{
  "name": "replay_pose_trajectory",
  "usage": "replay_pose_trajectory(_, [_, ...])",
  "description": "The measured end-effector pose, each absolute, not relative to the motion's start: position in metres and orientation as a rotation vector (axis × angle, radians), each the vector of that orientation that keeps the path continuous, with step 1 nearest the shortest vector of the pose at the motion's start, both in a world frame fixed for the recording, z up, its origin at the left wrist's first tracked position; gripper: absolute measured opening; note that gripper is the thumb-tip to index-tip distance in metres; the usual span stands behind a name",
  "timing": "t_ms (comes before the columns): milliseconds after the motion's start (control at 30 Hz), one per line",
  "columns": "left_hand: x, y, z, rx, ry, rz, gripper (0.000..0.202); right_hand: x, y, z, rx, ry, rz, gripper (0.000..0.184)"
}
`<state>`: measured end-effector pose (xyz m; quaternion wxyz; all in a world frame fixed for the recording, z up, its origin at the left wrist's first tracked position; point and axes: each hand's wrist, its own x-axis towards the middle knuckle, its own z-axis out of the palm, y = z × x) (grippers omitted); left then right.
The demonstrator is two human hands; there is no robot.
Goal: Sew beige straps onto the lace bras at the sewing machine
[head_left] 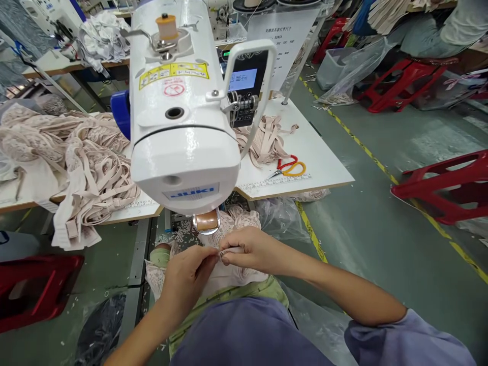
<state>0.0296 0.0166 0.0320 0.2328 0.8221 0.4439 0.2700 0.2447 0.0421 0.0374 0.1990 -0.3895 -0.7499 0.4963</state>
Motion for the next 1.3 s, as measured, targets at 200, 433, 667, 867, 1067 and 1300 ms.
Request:
replay_pose_trajectory(200, [0.027, 0.028, 0.041, 2.296, 1.128, 0.307, 0.023, 0.246, 0.042, 0.037, -1.041, -2.186, 1.298, 0.012])
replay_pose_trajectory(433, [0.031, 0.020, 0.033, 2.553, 1.296, 0.505, 0.030, 0.238, 0.035, 0.033, -1.044, -2.138, 0.906, 0.013])
replay_pose_trajectory(667, [0.019, 0.042, 0.026, 2.504, 1.491, 0.701, 0.019, 0.227, 0.081, 0.058, -1.191, -2.140, 1.003, 0.010])
replay_pose_trajectory(867, [-0.008, 0.067, 0.004, 3.099, 1.014, 0.806, 0.040, 0.220, 0.100, 0.065, -1.290, -2.294, 0.951, 0.025])
replay_pose_trajectory(1067, [-0.013, 0.075, 0.002, 3.255, 0.914, 0.638, 0.044, 0.221, 0.099, 0.064, -1.344, -2.347, 0.888, 0.029])
replay_pose_trajectory(1300, [0.010, 0.059, 0.023, 3.110, 1.283, 0.303, 0.035, 0.225, 0.067, 0.022, -1.246, -2.175, 0.259, 0.020])
